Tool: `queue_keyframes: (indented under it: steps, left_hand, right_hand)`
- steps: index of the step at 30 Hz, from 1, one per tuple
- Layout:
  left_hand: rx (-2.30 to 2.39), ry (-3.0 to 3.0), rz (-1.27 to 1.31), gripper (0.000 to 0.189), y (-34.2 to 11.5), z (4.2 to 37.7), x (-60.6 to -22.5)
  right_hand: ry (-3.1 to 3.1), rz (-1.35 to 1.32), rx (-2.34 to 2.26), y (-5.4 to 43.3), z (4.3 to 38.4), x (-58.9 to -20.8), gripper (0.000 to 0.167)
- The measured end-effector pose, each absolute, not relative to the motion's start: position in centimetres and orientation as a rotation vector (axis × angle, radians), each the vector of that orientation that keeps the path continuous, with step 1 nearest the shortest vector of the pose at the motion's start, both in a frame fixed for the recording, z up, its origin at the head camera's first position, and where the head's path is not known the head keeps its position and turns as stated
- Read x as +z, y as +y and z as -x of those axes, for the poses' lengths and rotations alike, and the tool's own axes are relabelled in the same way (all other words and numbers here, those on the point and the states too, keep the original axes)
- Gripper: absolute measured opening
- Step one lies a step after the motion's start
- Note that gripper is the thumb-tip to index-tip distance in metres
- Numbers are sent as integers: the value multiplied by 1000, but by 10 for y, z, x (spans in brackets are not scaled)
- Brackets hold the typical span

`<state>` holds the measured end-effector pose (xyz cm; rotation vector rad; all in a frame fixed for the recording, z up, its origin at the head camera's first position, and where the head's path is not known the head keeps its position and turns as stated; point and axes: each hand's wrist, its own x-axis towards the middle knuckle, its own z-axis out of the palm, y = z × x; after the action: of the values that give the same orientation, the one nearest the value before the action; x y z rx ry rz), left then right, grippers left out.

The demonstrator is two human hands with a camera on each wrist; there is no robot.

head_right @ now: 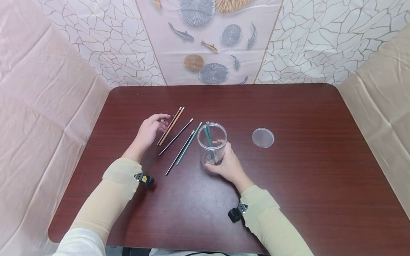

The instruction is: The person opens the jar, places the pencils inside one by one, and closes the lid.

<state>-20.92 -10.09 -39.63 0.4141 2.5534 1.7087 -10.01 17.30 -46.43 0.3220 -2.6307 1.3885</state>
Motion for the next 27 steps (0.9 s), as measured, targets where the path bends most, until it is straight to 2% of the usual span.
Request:
queue_keyframes:
  steps: [4,10,15,17,22,27]
  left_hand:
    - [1601,2838,-543,27,-99,210,-396]
    - [1732,3013,-510,18,-96,209,-385]
    - [1929,2978,-466,21,-91,204,-371]
    - [2012,2947,-441,22,-88,203,-366]
    - [2250,2781,-355,25,-81,197,-352]
    - [2566,2487,-343,21,-74,187,-335]
  right_hand:
    - [-2626,-322,1388,173,100,-465,85]
    - [-2637,-307,1413,174,100,-465,90]
    - [-2638,-318,1425,174,100,-465,72]
    - [-2641,-315,1425,175,100,-465,72]
    - [-2649,-293,1432,175,99,-465,88]
    - [-2644,-294,1436,174,100,-465,89]
